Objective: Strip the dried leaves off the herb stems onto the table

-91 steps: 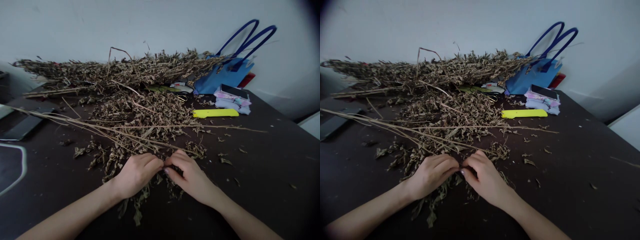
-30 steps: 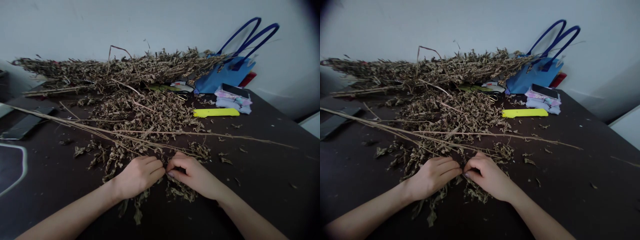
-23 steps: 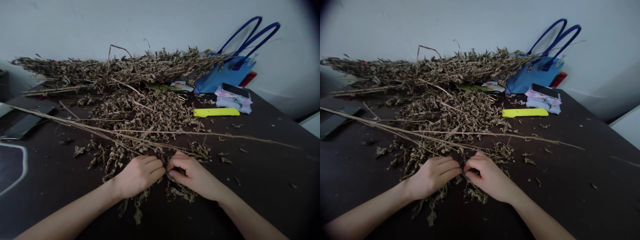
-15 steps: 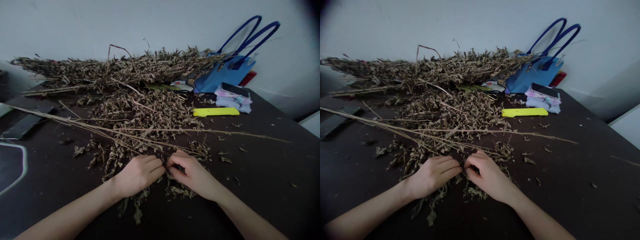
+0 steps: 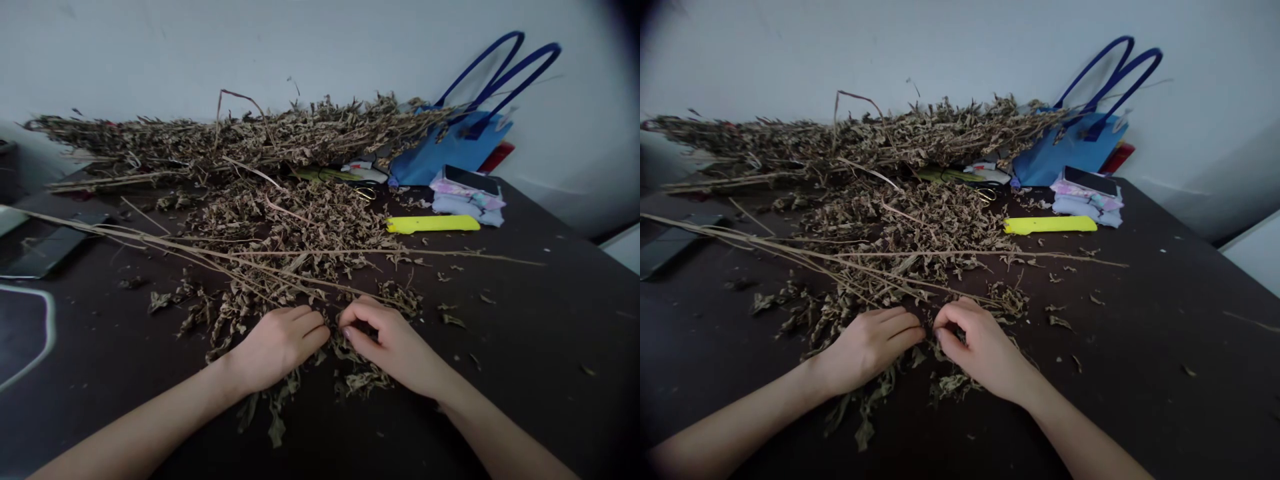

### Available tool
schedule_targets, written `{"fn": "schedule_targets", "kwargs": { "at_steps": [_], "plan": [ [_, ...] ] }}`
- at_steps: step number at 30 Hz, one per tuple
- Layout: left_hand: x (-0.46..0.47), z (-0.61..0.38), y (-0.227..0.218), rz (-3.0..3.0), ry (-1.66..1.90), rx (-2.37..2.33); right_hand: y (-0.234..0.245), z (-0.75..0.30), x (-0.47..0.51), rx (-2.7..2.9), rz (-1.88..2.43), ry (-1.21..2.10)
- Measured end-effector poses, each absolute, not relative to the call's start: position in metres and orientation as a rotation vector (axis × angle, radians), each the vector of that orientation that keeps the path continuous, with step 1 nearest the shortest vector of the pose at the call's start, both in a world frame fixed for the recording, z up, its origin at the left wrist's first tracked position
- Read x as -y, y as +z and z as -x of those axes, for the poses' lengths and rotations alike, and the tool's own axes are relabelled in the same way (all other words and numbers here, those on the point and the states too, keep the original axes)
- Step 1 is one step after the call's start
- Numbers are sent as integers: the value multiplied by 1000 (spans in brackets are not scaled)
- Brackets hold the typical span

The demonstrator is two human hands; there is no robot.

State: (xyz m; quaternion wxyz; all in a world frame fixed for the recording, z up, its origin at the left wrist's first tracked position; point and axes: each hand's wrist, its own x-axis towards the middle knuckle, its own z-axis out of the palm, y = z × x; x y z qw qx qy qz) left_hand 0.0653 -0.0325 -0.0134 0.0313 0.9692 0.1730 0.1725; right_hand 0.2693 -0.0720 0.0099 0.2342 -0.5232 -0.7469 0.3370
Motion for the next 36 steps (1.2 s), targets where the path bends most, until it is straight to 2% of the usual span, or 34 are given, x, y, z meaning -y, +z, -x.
{"fn": "schedule_targets", "kwargs": {
  "at_steps": [13,21,36],
  "plan": [
    [32,-65,-13,-2985,504,-559,9,-272,73,2058,1510,912],
    [32,-65,-15,-2971,477,-571,14,-271,73,2099,1490,1078],
    [31,-65,-13,-2967,568,-599,10,-271,73,2121,1421,909]
  ]
}}
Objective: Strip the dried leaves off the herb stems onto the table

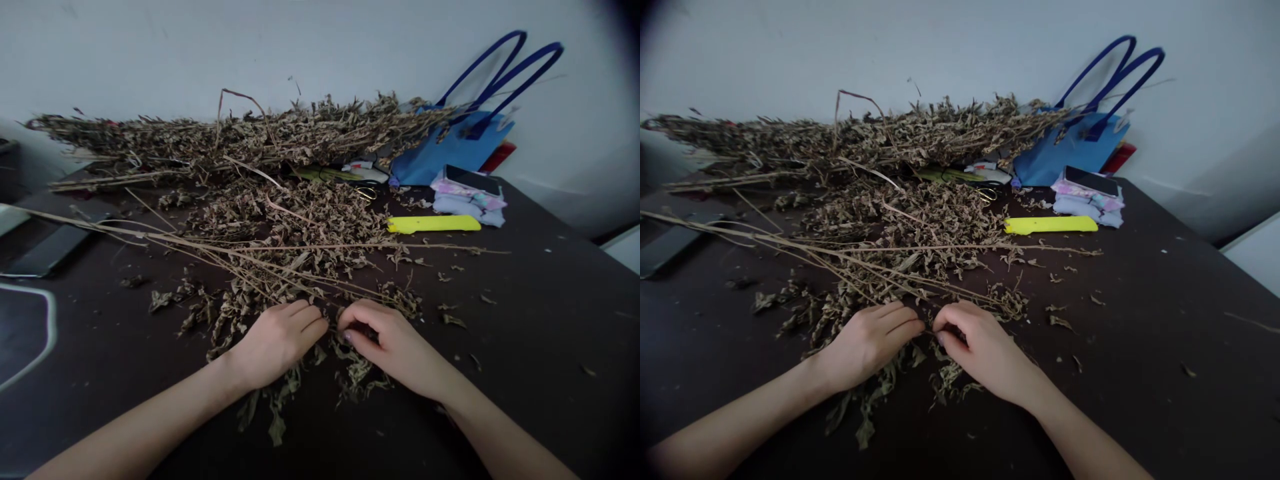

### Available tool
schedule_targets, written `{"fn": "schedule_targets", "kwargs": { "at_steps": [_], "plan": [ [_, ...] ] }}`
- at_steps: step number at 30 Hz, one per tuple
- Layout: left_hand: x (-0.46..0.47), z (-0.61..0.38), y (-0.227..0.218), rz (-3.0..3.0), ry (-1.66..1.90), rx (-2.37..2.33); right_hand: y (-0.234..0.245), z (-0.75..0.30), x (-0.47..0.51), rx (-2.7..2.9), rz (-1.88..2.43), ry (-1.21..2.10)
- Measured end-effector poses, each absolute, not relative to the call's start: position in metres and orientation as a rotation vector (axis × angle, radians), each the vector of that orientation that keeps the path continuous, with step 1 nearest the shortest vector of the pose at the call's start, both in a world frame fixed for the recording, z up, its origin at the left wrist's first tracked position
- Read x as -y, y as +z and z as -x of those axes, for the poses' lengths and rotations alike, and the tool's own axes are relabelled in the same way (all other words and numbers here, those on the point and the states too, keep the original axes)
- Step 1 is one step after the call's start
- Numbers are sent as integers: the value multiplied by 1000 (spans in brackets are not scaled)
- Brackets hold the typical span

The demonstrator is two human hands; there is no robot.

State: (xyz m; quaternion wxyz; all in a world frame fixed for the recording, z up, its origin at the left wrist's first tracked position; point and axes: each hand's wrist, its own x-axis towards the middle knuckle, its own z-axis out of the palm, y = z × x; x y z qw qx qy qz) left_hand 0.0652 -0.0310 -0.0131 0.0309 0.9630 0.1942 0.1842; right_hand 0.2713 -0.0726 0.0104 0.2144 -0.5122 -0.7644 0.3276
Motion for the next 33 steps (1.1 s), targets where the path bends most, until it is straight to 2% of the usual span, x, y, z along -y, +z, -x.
{"fn": "schedule_targets", "kwargs": {
  "at_steps": [33],
  "plan": [
    [30,-65,-22,-2880,622,-755,3,-266,75,2021,1449,794]
  ]
}}
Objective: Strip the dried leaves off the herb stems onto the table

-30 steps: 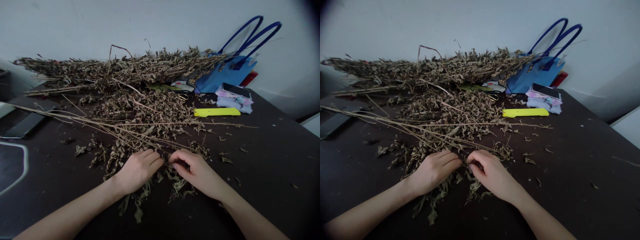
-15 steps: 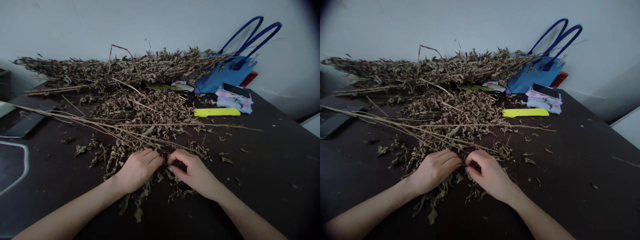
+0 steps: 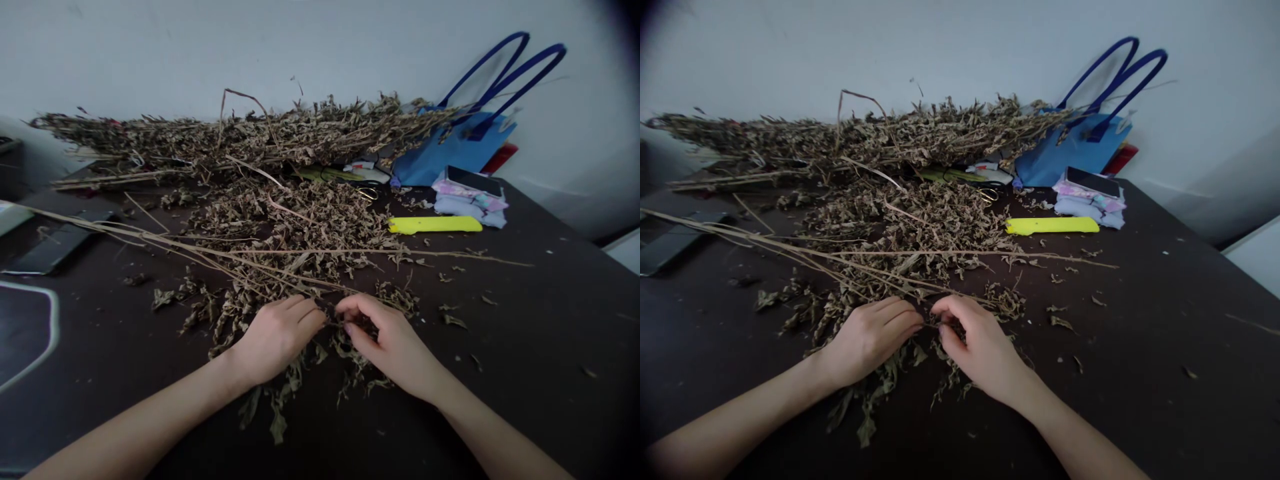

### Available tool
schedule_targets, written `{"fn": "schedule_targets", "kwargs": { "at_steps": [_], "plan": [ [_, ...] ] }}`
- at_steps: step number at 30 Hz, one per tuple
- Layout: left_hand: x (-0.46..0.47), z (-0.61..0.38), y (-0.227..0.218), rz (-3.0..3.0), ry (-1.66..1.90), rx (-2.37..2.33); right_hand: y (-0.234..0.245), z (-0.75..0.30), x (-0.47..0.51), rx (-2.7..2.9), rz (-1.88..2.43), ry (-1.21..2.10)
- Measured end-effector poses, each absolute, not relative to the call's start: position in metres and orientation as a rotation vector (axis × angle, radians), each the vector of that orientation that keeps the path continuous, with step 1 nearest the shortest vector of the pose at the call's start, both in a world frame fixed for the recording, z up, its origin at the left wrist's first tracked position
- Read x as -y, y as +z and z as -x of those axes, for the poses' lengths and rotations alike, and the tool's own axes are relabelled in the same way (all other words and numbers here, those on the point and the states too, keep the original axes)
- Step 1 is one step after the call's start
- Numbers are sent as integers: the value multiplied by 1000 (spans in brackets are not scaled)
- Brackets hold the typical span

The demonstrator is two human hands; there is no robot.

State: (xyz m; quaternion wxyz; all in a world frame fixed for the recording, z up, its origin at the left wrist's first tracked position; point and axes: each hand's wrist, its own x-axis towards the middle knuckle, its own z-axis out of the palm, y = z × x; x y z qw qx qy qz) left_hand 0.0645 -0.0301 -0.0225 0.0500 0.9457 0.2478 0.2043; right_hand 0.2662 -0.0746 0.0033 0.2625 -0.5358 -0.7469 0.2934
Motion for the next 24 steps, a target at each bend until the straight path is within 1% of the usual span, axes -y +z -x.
{"fn": "schedule_targets", "kwargs": {
  "at_steps": [6,24],
  "plan": [
    [29,-65,-24,-2883,626,-747,2,-265,73,2144,1371,823],
    [28,-64,-20,-2905,637,-760,6,-269,73,1888,1383,752]
  ]
}}
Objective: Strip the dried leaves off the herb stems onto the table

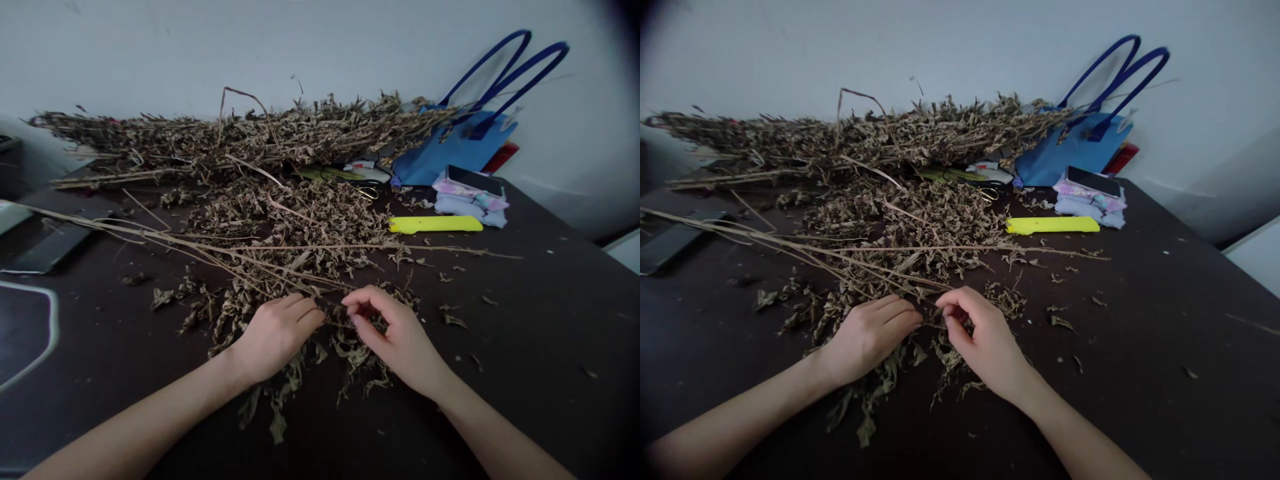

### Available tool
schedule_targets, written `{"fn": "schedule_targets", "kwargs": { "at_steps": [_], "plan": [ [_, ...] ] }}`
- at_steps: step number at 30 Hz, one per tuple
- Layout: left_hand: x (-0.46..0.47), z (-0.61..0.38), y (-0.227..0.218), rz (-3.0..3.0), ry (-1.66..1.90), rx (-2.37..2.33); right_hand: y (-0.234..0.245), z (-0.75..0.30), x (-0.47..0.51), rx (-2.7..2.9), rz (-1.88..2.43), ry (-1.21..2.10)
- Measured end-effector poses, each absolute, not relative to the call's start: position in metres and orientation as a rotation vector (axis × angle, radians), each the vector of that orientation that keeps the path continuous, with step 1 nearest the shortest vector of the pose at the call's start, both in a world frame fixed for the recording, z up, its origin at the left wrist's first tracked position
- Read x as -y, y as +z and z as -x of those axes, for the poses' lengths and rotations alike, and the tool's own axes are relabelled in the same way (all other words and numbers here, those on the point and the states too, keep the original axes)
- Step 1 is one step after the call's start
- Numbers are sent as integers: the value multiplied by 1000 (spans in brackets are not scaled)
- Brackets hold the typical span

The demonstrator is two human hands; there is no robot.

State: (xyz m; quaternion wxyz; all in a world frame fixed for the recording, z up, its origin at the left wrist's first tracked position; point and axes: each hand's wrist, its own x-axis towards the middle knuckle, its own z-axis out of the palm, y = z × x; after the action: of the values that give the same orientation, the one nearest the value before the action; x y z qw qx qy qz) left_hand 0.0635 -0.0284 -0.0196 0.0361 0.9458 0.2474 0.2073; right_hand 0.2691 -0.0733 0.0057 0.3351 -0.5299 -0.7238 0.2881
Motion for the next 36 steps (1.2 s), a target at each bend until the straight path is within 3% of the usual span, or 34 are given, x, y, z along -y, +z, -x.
{"fn": "schedule_targets", "kwargs": {
  "at_steps": [9,19,27,36],
  "plan": [
    [28,-63,-17,-2904,680,-787,11,-273,72,1925,1380,701],
    [28,-61,-15,-2909,595,-808,12,-270,74,2211,1087,729],
    [27,-60,-14,-2899,710,-805,16,-281,72,1957,1346,593],
    [23,-56,-19,-2877,707,-833,30,-283,74,2115,1524,765]
  ]
}}
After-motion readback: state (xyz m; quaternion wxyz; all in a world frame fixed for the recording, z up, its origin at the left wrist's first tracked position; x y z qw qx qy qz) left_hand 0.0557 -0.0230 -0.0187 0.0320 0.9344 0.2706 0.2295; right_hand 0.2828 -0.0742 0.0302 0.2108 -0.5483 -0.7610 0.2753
